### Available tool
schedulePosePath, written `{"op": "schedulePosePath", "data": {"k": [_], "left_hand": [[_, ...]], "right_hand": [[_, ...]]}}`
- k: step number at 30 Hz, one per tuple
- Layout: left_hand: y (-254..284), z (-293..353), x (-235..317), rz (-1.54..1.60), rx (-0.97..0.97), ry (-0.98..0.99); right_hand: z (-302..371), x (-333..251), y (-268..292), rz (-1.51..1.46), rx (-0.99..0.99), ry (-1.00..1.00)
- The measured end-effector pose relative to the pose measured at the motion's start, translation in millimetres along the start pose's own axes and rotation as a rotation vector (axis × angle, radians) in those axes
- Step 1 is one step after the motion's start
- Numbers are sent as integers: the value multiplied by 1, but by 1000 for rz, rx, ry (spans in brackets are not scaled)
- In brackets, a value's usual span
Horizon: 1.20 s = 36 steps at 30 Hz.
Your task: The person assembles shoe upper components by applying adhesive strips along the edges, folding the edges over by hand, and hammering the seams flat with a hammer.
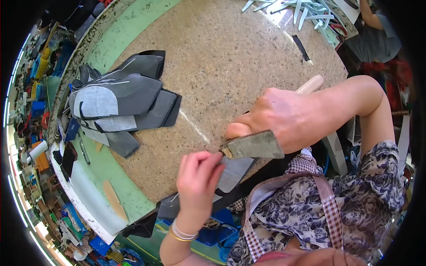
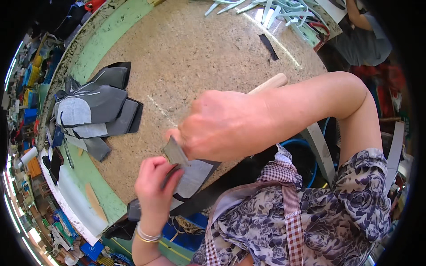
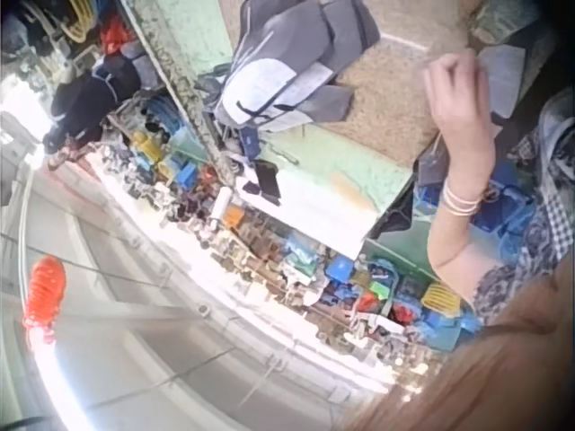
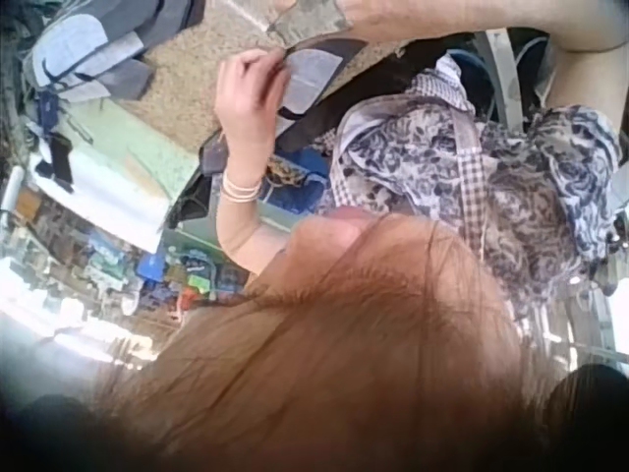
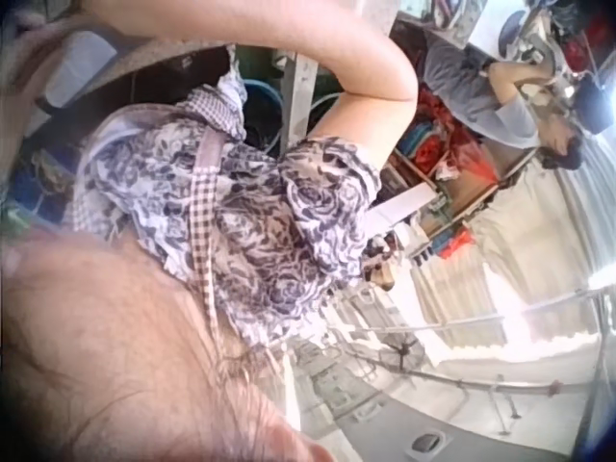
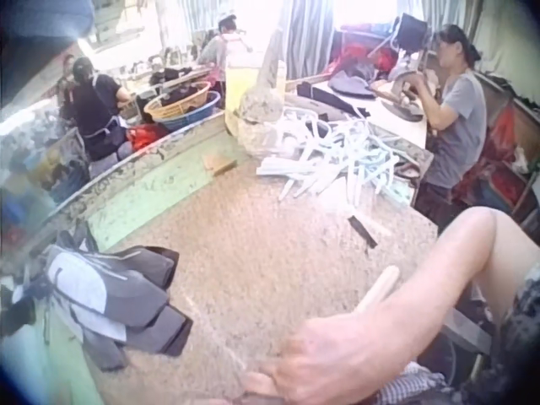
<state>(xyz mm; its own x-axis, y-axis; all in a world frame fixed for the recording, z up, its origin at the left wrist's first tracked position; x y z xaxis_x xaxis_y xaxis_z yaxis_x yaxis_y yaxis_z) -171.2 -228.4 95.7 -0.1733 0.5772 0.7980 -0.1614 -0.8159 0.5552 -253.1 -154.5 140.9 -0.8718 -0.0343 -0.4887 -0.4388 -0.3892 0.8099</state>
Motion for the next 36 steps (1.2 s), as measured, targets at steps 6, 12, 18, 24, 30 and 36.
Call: {"op": "schedulePosePath", "data": {"k": [6,12,18,24,30,36], "left_hand": [[7,12,6,-132,1,-40],[1,32,20,-326,146,-185],[10,15,0,-218,-64,-56],[2,30,5,-470,74,-112],[12,30,-7,-389,8,-10],[-5,52,-17,-629,72,0]], "right_hand": [[-11,-29,5,49,133,119],[-20,-29,0,62,80,58],[-22,-33,-9,70,37,61],[-27,-49,1,82,185,141],[-25,-44,-19,84,82,197],[-32,-36,-29,-115,84,139]]}}
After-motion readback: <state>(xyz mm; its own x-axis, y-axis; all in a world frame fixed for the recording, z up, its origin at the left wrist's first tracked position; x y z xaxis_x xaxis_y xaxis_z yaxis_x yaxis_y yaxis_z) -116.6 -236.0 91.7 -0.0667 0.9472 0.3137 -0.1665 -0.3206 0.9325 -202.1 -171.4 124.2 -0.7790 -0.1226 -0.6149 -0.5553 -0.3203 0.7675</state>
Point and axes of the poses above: each hand's wrist, its own z-axis away from the middle knuckle, its own y-axis out of the back of the hand, x = y × z, the point moved 10 cm from there along -z, towards the middle knuckle, and after that the axes turned 12 degrees about -x, right-handed, at the moved point
